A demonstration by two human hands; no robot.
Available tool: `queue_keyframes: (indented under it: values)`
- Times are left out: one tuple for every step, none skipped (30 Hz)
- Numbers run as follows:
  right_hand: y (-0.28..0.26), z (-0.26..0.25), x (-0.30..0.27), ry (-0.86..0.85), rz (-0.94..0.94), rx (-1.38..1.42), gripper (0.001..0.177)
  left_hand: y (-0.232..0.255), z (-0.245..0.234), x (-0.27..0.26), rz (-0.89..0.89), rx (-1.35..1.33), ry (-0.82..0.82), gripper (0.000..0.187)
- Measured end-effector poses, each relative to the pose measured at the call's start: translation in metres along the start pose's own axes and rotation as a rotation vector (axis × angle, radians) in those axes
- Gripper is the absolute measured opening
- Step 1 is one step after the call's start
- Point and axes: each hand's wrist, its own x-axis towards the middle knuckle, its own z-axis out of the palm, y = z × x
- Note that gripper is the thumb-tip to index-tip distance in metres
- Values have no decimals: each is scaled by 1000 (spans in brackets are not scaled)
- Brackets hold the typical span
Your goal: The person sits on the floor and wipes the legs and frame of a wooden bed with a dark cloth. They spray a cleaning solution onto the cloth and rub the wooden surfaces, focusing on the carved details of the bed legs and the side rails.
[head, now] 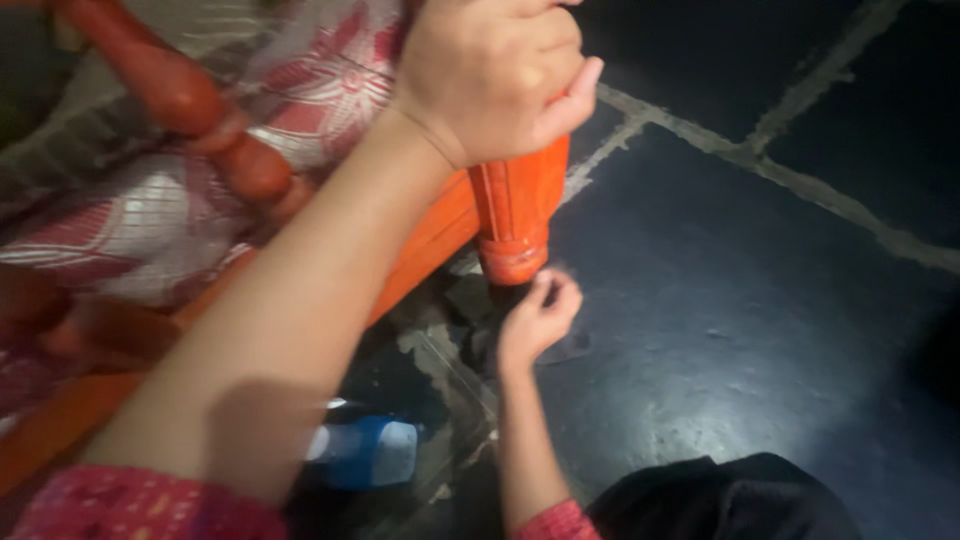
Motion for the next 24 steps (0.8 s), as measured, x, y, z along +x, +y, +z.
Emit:
queue_keyframes:
  values:
    - [5,7,14,33,-43,7,11,-2,0,0,7,9,9,20]
    - [12,11,32,-65,24,45,12,-1,2,0,8,13,22,20]
    - [17,17,52,-163,90,82,14,-1,2,-1,10,14,23,20]
    - [20,17,65,-255,153,113,16,-1,3,-2,11,10,32,20]
    - [22,11,65,-300,70,89,16,-1,2,-2,13,3,28,20]
    - [20,3,63,-346,-16,69,16,-2,1,-1,21,15,33,20]
    - [16,-5,62,-393,-103,49,15,-4,0,0,30,27,38,20]
    - [8,-12,60,-428,-10,112,15,-4,-1,0,48,54,44,20]
    - [-2,-22,57,-463,83,176,15,-6,-1,2,51,62,46,19]
    - [-12,-32,53,-498,187,233,16,-3,-1,0,50,62,41,17]
    - [-25,-39,51,-436,209,355,15,-2,0,-2,35,42,32,14]
    - [-39,-42,50,-371,230,480,14,-3,1,-2,28,34,23,13]
    - [-53,-45,50,-305,251,604,13,-3,3,-2,20,27,14,12]
    - [-68,-44,47,-313,176,589,14,-2,3,-3,15,26,1,12]
    - [-83,-38,47,-322,102,574,16,0,2,-3,13,28,-9,13]
    - [-97,-29,50,-327,20,564,17,-2,2,-2,17,39,-14,14]
    - [-109,-23,53,-311,-117,501,19,-1,0,-3,25,54,-15,16]
    - [-117,-18,56,-295,-253,435,21,-2,0,-2,29,57,-13,16]
    - [-122,-11,61,-277,-388,367,22,-4,1,-1,33,60,-10,16]
    - [-122,0,67,-263,-471,245,25,-4,2,-2,28,43,-6,15]
    - [-119,14,75,-248,-553,123,27,-4,2,-3,26,32,-6,14]
    - [-112,22,80,-232,-638,-2,31,-4,4,-4,24,21,0,13]
    - [-101,27,80,-247,-647,-10,38,-4,6,-6,25,15,1,12]
    - [-87,33,79,-270,-659,-15,46,-6,7,-8,21,6,-10,12]
